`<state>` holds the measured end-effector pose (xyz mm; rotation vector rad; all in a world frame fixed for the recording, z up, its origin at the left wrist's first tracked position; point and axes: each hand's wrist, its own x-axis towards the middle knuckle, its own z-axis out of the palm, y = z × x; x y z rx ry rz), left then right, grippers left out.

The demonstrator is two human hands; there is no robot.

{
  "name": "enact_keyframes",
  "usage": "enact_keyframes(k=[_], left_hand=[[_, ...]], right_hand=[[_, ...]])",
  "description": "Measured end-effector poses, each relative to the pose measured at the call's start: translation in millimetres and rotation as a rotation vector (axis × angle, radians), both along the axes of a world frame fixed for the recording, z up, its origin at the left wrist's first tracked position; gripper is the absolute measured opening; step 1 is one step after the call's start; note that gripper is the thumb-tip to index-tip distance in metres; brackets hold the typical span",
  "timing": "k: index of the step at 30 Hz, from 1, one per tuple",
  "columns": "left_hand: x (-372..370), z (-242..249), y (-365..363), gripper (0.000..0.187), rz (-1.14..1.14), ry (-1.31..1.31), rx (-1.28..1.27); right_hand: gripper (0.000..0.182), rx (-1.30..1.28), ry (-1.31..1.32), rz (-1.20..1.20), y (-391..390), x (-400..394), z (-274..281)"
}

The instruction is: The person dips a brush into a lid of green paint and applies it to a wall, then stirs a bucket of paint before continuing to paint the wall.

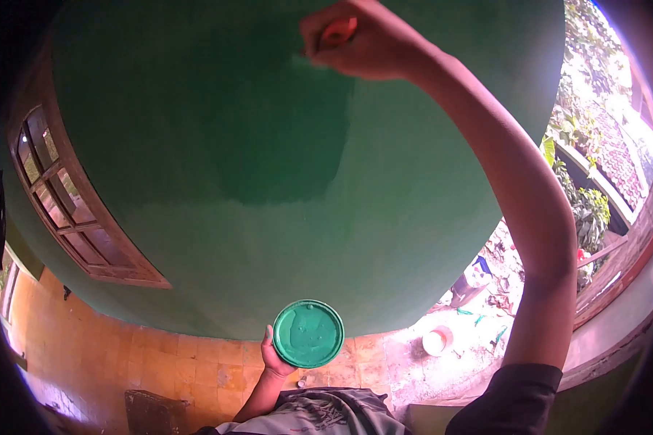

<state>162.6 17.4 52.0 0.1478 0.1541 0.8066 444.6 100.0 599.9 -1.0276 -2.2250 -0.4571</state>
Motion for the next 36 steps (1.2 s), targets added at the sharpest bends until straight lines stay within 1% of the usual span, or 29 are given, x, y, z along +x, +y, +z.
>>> enact_keyframes(k=[1, 2, 4, 5, 7, 9, 10, 12, 14, 15, 17, 18, 20, 21, 22, 24, 26, 27, 28, 29, 31, 32, 33, 35, 36], left_hand=[[-0.4, -0.4, 0.1, 0.078, 0.002, -0.002, 0.000], [0.3, -1.0, 0.5, 0.078, 0.003, -0.006, 0.000], [0.1, -3.6, 0.4, 0.078, -0.003, -0.011, 0.013], [0.0, -4.0, 1.1, 0.079, -0.005, -0.014, 0.024], [0.1, -1.3, 1.8, 0.079, -0.021, -0.024, 0.030], [-2.1, -4.0, 3.4, 0.079, -0.041, -0.019, 0.026], [-2.8, -6.2, 4.2, 0.079, -0.048, -0.018, 0.018], [-4.0, -9.8, 7.3, 0.078, -0.062, 0.005, -0.003], [-3.6, -6.0, 7.4, 0.078, -0.069, 0.013, 0.000], [-3.3, -6.7, 8.8, 0.080, -0.074, 0.006, 0.007], [-3.0, -5.4, 9.0, 0.081, -0.079, 0.003, 0.013], [-2.9, -3.9, 9.3, 0.081, -0.085, -0.016, 0.005], [-2.4, -1.9, 10.3, 0.082, -0.092, -0.033, -0.005], [-2.2, -2.2, 10.4, 0.082, -0.089, -0.009, 0.002], [-2.6, -3.4, 9.9, 0.082, -0.085, 0.015, 0.007], [-3.0, -7.1, 10.6, 0.082, -0.085, 0.016, -0.006], [-3.6, -4.9, 10.3, 0.082, -0.081, 0.012, -0.017], [-2.9, 0.0, 10.1, 0.080, -0.084, 0.002, -0.014], [-2.1, 2.3, 8.9, 0.078, -0.086, -0.009, -0.013], [-2.3, -0.7, 7.7, 0.078, -0.078, -0.009, -0.016], [-2.6, -5.9, 9.6, 0.078, -0.088, -0.019, -0.038], [-2.7, -4.5, 9.7, 0.078, -0.082, -0.018, -0.032], [-1.4, -2.7, 8.7, 0.077, -0.076, -0.022, -0.010], [-0.7, -1.6, 6.1, 0.077, -0.059, -0.021, 0.009], [-1.2, -2.2, 5.5, 0.076, -0.053, -0.027, -0.014]], right_hand=[[0.004, 0.092, -0.005, 0.009, 4.8, 14.2, 6.0], [0.004, 0.095, -0.006, 0.005, 3.6, 22.3, 2.7], [0.006, 0.447, -0.063, -0.023, 9.8, 35.6, -9.1], [0.025, 0.695, -0.221, 0.075, 26.9, 44.8, -27.9], [0.028, 0.534, -0.236, 0.071, 30.0, 50.7, -85.4], [0.031, 0.384, -0.373, 0.073, 20.3, 39.5, -126.1], [0.025, 0.196, -0.402, 0.013, 13.1, 33.9, -139.3], [0.017, -0.108, -0.296, 0.021, 7.4, 30.8, -144.9], [0.014, -0.086, -0.030, 0.117, 14.8, 38.3, -127.7], [0.012, -0.019, 0.032, 0.065, 16.7, 46.9, -112.1], [0.012, 0.172, 0.087, 0.111, 20.0, 52.7, -76.7], [0.012, 0.172, 0.091, 0.110, 15.7, 51.8, -69.8], [0.012, 0.623, -0.093, -0.003, 10.2, 43.8, -59.8], [0.019, 0.758, -0.148, 0.020, 13.3, 44.5, -63.5], [0.019, 0.753, -0.143, 0.019, 16.6, 46.6, -79.1], [0.026, 0.468, -0.095, -0.037, 22.3, 47.2, -132.8], [0.030, 0.507, -0.166, 0.017, 27.8, 27.2, -185.2], [0.028, 0.349, -0.163, 0.057, 23.4, 17.1, -204.7], [0.026, 0.190, -0.161, 0.098, 19.8, 9.0, -213.4], [0.026, 0.187, -0.161, 0.106, 21.6, 8.0, -213.6], [0.022, -0.119, -0.043, 0.215, 27.6, 8.5, -202.7], [0.019, 0.157, -0.100, 0.248, 37.1, 9.3, -182.4], [0.018, 0.100, 0.011, 0.201, 36.3, 11.2, -157.3], [0.021, 0.439, -0.070, 0.211, 45.4, 16.3, -111.8], [0.021, 0.439, -0.064, 0.216, 45.2, 14.6, -100.3]])
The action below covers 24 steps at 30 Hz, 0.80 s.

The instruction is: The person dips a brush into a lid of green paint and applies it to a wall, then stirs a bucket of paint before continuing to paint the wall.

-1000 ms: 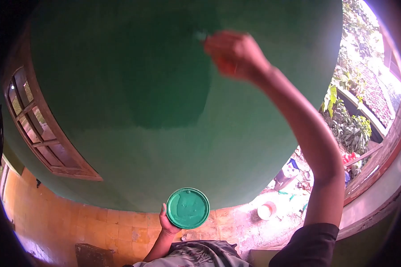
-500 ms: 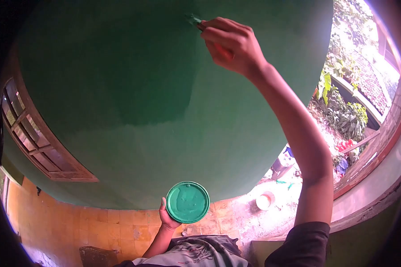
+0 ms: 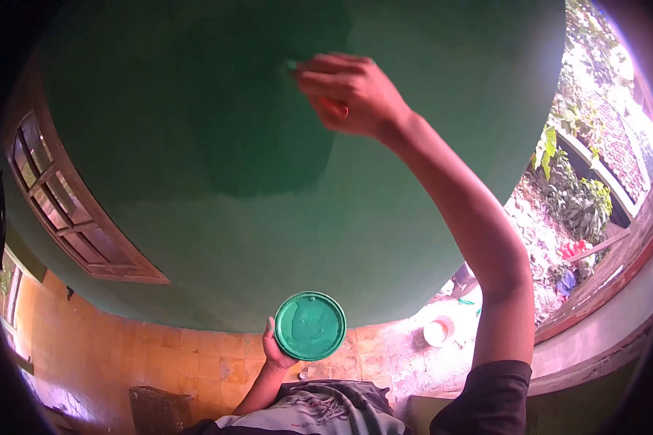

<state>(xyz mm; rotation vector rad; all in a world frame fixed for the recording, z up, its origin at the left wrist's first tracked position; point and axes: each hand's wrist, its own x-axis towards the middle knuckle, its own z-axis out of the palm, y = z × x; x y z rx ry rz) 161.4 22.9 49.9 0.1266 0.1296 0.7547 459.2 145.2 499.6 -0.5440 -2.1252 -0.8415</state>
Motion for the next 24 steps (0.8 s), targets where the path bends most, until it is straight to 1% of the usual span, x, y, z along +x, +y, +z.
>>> enact_keyframes(k=[2, 3, 5, 7, 8, 9, 10, 12, 13, 14, 15, 17, 18, 19, 20, 21, 23, 24], left_hand=[[1.6, -1.7, 0.0, 0.076, 0.010, -0.008, -0.024], [0.7, -3.0, -0.1, 0.076, 0.008, -0.005, -0.030], [-0.8, -3.1, -2.0, 0.076, 0.002, -0.002, -0.040], [0.0, 0.1, -2.0, 0.077, 0.023, 0.032, -0.023], [0.1, 1.8, -0.8, 0.077, 0.020, 0.030, -0.023], [0.5, 3.6, 0.9, 0.077, 0.013, 0.034, -0.009], [-0.3, 4.1, -0.5, 0.077, 0.006, 0.040, 0.000], [-1.8, 2.7, -1.0, 0.078, -0.001, 0.032, -0.012], [-1.8, 2.8, 1.7, 0.078, -0.010, 0.023, -0.018], [-2.5, 3.7, 3.3, 0.078, -0.017, 0.022, -0.015], [-3.0, 3.8, 2.7, 0.078, -0.022, 0.022, 0.003], [-1.1, 4.2, 3.3, 0.078, -0.027, 0.017, 0.019], [-0.3, 4.7, 3.3, 0.079, -0.027, 0.019, 0.013], [-0.9, 5.4, 4.0, 0.079, -0.029, 0.023, 0.007], [-1.3, 4.3, 5.3, 0.079, -0.037, 0.028, 0.002], [-1.2, 1.9, 6.5, 0.080, -0.039, 0.014, -0.005], [0.3, 2.9, 7.7, 0.081, -0.048, -0.001, -0.011], [2.0, 5.7, 7.7, 0.081, -0.045, -0.010, 0.001]], right_hand=[[0.026, 0.339, -0.022, -0.054, 0.5, -5.7, 13.7], [0.027, 0.368, -0.024, -0.017, -2.8, -9.8, 6.0], [0.026, 0.116, -0.062, -0.139, -9.6, -13.5, -39.8], [0.027, 0.088, -0.176, -0.126, -8.6, -18.0, -95.4], [0.026, -0.035, -0.159, -0.095, -11.2, -21.2, -124.0], [0.025, -0.156, -0.142, -0.062, -11.8, -23.2, -141.4], [0.025, -0.160, -0.143, -0.063, -11.6, -20.8, -146.2], [0.020, -0.613, -0.082, -0.032, -16.4, -8.0, -152.2], [0.015, -0.462, -0.072, -0.010, -15.6, 1.7, -135.1], [0.011, -0.498, 0.041, -0.058, -21.2, 10.8, -110.1], [0.013, -0.457, 0.126, -0.060, -28.8, 18.9, -83.1], [0.017, -0.109, 0.085, -0.097, -44.0, 28.9, -36.9], [0.017, -0.114, 0.085, -0.101, -46.5, 29.1, -28.2], [0.018, 0.102, 0.124, -0.174, -48.5, 28.8, -23.0], [0.019, 0.317, 0.161, -0.248, -50.4, 29.0, -22.9], [0.019, 0.275, 0.160, -0.236, -49.0, 31.8, -35.6], [0.030, 0.043, 0.061, -0.299, -48.4, 27.4, -92.6], [0.030, 0.015, -0.005, -0.259, -48.4, 18.1, -123.5]])
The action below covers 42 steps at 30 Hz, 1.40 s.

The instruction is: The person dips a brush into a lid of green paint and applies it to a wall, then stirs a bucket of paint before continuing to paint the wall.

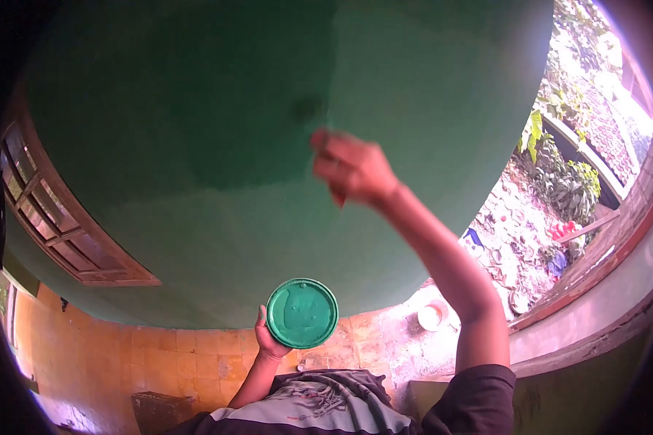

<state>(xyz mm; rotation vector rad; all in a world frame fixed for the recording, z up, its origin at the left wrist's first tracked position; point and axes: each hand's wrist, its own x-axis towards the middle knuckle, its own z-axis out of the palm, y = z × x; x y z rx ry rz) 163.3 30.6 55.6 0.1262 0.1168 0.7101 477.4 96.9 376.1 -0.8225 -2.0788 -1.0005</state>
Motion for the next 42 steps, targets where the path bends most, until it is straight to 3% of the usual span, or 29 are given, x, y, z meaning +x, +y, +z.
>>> enact_keyframes(k=[3, 4, 6, 8, 9, 11, 12, 14, 16, 20, 23, 25, 26, 29, 30, 33, 34, 36, 38, 42], left_hand=[[-1.0, 1.6, 0.9, 0.080, 0.004, -0.014, 0.020], [-0.2, 2.2, 0.7, 0.080, 0.007, -0.012, 0.017], [-2.4, -2.4, -2.4, 0.080, 0.011, -0.023, -0.006], [1.0, -2.4, 1.0, 0.080, 0.016, -0.046, -0.017], [0.3, -1.8, -1.1, 0.079, 0.017, -0.044, -0.008], [1.1, -1.3, -1.9, 0.079, 0.021, -0.043, -0.004], [1.0, -1.7, -3.4, 0.079, 0.041, -0.016, -0.016], [-1.0, -3.8, -7.7, 0.079, 0.061, 0.015, -0.035], [-1.4, -5.9, -5.9, 0.079, 0.042, -0.009, -0.040], [-1.4, -8.2, -2.8, 0.079, 0.022, -0.031, -0.027], [-4.5, -3.8, -6.1, 0.079, 0.022, 0.000, -0.013], [-4.5, 0.2, -5.6, 0.079, -0.002, -0.013, 0.014], [-4.1, 0.1, -4.5, 0.079, -0.006, -0.015, 0.013], [-8.5, -1.0, -5.4, 0.081, -0.052, 0.007, -0.007], [-8.4, -0.9, -5.9, 0.079, -0.034, 0.022, -0.022], [-7.5, 1.0, -4.0, 0.078, -0.029, 0.010, -0.025], [-9.8, -0.2, -4.9, 0.077, -0.048, 0.000, -0.027], [-12.3, -5.8, -3.8, 0.077, -0.069, -0.042, -0.041], [-11.8, -7.7, -2.8, 0.076, -0.060, -0.029, -0.062], [-10.5, -2.4, -7.3, 0.079, -0.012, 0.056, 0.008]], right_hand=[[0.024, -0.296, -0.043, 0.034, -8.2, -21.4, -85.8], [0.019, -0.527, 0.009, 0.051, -7.6, -21.4, -92.4], [0.016, -0.461, 0.092, 0.127, -2.7, -1.2, -89.9], [0.025, -0.426, 0.244, 0.176, 5.5, 22.6, -47.4], [0.020, -0.362, 0.241, 0.136, -1.1, 26.2, -12.8], [0.021, -0.073, 0.172, 0.160, -4.6, 33.2, 37.5], [0.021, -0.081, 0.175, 0.160, -6.4, 30.8, 45.6], [0.019, 0.291, 0.226, 0.072, -6.7, 23.5, 50.3], [0.019, 0.323, 0.264, 0.032, 6.5, 24.2, 3.4], [0.020, 0.030, 0.511, 0.005, 1.5, -12.7, -96.1], [0.016, -0.190, 0.714, 0.066, -6.8, -23.9, -112.5], [0.013, -0.358, 0.956, 0.089, -9.6, -21.4, -93.1], [0.014, -0.365, 1.121, 0.237, 1.3, -11.1, -79.1], [0.015, -0.340, 1.238, 0.299, 4.5, -5.1, 0.5], [0.015, -0.327, 1.231, 0.302, 4.9, -8.5, 12.8], [0.011, 0.207, 0.912, 0.293, 21.3, -10.6, 28.5], [0.011, 0.205, 0.906, 0.302, 25.4, -12.0, 20.7], [0.015, 0.291, 0.699, 0.100, 23.0, -22.0, -7.9], [0.018, 0.275, 0.671, 0.056, 24.5, -31.4, -53.8], [0.012, -0.116, 0.827, 0.023, 9.3, -50.0, -127.2]])
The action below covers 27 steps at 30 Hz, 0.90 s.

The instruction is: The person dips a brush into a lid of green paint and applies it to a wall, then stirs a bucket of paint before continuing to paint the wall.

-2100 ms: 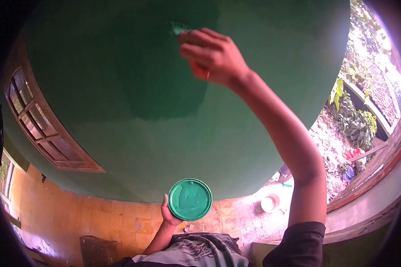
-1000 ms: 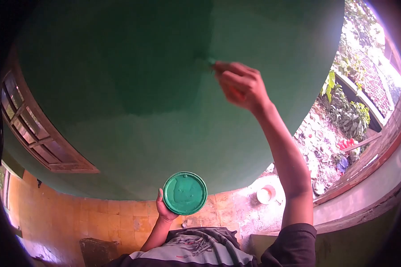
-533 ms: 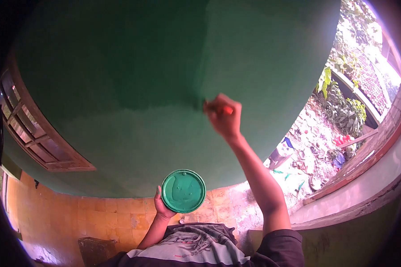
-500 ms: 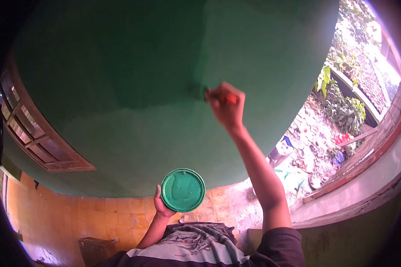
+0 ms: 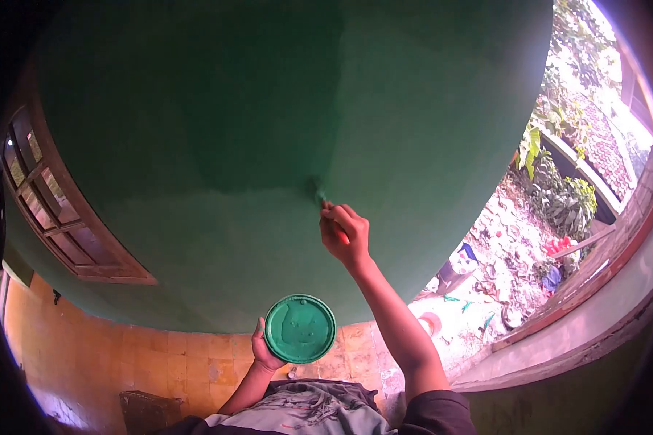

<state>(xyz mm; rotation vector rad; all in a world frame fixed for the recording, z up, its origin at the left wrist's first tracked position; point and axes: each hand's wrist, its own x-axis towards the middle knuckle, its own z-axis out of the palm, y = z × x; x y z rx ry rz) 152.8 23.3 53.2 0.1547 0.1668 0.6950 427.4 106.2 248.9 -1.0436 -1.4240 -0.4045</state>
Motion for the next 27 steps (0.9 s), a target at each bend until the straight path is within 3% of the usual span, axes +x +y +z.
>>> enact_keyframes(k=[1, 2, 4, 7, 9, 11, 12, 14, 15, 17, 20, 21, 24, 26, 27], left_hand=[[-2.0, -4.6, 0.9, 0.079, -0.029, -0.038, -0.027], [-2.2, -7.1, 3.9, 0.079, -0.059, -0.079, -0.047], [-3.8, -10.0, 2.9, 0.079, -0.057, -0.075, -0.052], [-1.6, -4.8, 1.0, 0.079, -0.064, -0.078, -0.059], [-3.2, 1.0, -0.4, 0.078, -0.062, -0.072, -0.058], [-2.2, 3.0, -4.3, 0.079, -0.028, -0.036, -0.075], [-1.2, 3.0, -4.8, 0.079, -0.022, -0.031, -0.076], [-0.6, 5.1, -3.6, 0.079, -0.015, 0.008, -0.048], [-0.8, 6.4, -3.7, 0.079, -0.010, 0.014, -0.048], [0.3, 8.3, -5.5, 0.079, 0.004, 0.018, -0.037], [3.1, 5.0, -10.2, 0.079, 0.038, -0.011, -0.046], [2.8, 4.2, -12.7, 0.079, 0.048, -0.010, -0.046], [5.8, 5.6, -14.9, 0.079, 0.088, 0.028, -0.040], [4.9, 6.5, -11.3, 0.078, 0.080, 0.062, -0.061], [5.0, 4.6, -11.3, 0.078, 0.098, 0.056, -0.049]], right_hand=[[0.010, -0.158, 0.095, 0.086, -1.2, 0.2, -3.1], [0.010, -0.155, 0.098, 0.084, -0.2, 5.6, -1.6], [0.010, -0.542, 0.446, 0.289, 1.6, 14.5, 24.6], [0.010, -0.408, 0.716, 0.365, 18.4, 22.7, 91.7], [0.011, -0.304, 0.668, 0.347, 21.6, 27.3, 137.9], [0.008, -0.027, 0.466, 0.380, 27.9, 36.4, 170.7], [0.008, -0.029, 0.470, 0.386, 30.4, 37.0, 183.3], [0.007, 0.292, 0.204, 0.078, 34.0, 31.8, 202.3], [0.007, 0.292, 0.211, 0.082, 37.0, 30.5, 200.0], [0.016, 0.636, -0.194, -0.103, 40.1, 28.0, 186.3], [0.027, 0.424, -0.255, -0.032, 51.1, 30.2, 108.3], [0.027, 0.261, -0.273, 0.119, 41.4, 28.8, 86.2], [0.024, 0.231, -0.282, 0.008, 34.6, 7.9, 48.1], [0.014, -0.271, -0.108, 0.150, 32.0, 10.5, 46.1], [0.008, -0.395, 0.027, 0.207, 37.8, 15.8, 53.7]])
